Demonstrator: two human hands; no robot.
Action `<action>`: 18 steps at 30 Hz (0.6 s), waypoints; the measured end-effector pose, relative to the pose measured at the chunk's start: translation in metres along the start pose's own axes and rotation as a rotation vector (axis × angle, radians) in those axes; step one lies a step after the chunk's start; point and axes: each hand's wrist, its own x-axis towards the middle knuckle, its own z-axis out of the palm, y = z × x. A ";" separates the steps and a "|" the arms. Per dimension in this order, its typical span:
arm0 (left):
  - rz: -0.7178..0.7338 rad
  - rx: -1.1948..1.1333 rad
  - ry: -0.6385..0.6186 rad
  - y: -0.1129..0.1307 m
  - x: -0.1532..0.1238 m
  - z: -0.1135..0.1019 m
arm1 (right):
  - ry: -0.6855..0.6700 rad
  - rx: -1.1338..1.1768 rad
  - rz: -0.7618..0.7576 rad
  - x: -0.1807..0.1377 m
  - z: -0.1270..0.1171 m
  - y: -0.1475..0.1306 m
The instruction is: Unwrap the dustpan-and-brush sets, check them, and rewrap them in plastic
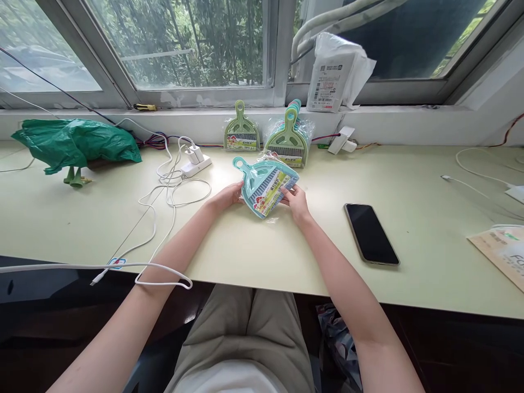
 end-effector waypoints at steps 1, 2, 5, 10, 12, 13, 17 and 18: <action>0.000 -0.011 0.045 -0.001 0.002 0.000 | 0.004 -0.001 -0.003 0.000 0.000 -0.001; 0.001 -0.024 0.082 -0.001 0.004 -0.001 | 0.008 -0.001 -0.004 -0.001 0.001 -0.001; 0.005 -0.070 0.147 -0.002 0.007 -0.003 | 0.014 0.017 0.000 -0.003 0.002 -0.003; 0.064 -0.109 0.289 0.001 0.009 -0.010 | 0.004 0.032 0.041 -0.007 0.006 -0.007; 0.064 -0.101 0.326 0.004 0.009 -0.014 | -0.009 0.039 0.056 -0.009 0.007 -0.008; 0.065 -0.092 0.325 0.005 0.009 -0.015 | -0.016 0.043 0.057 -0.009 0.007 -0.008; 0.099 -0.038 0.286 0.010 0.007 -0.017 | -0.028 0.023 0.031 -0.011 0.007 -0.011; 0.106 -0.033 0.282 0.010 0.007 -0.017 | -0.028 0.023 0.026 -0.011 0.007 -0.011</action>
